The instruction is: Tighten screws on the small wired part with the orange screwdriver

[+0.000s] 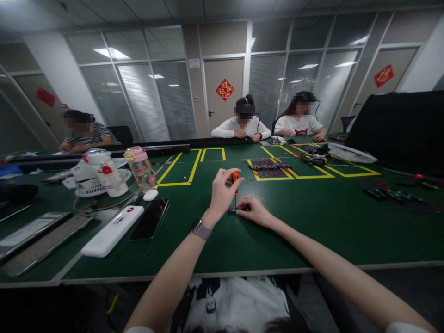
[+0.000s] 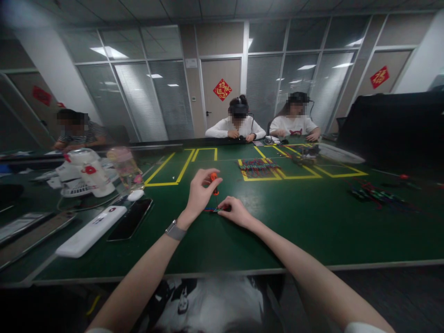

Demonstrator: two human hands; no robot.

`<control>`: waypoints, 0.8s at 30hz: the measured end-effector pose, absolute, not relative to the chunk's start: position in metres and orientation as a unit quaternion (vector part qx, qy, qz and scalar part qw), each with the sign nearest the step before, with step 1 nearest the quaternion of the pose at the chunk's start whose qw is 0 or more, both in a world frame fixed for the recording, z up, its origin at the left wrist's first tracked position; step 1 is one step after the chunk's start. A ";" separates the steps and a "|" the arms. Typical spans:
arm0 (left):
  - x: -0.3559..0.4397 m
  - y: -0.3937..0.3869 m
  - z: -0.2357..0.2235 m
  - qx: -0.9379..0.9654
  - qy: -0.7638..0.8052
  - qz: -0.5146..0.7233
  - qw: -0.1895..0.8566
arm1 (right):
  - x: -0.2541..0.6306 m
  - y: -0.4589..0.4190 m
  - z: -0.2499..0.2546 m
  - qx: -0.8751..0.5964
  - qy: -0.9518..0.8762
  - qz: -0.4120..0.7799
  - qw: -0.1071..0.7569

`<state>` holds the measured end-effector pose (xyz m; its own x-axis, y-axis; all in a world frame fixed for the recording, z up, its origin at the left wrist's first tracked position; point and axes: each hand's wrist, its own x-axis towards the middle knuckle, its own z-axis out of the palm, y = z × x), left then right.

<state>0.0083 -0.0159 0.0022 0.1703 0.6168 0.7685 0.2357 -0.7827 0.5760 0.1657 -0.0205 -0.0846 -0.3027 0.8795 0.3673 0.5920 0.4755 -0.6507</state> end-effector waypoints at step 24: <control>0.010 -0.020 0.003 0.756 0.303 0.573 0.090 | 0.164 -0.022 -0.082 -0.477 -0.778 0.205 0.355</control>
<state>0.0099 -0.0197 0.0034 0.1605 0.5603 0.8126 0.3550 -0.8009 0.4822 0.1640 -0.0217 -0.0820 -0.2937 0.8868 0.3569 0.5963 0.4618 -0.6566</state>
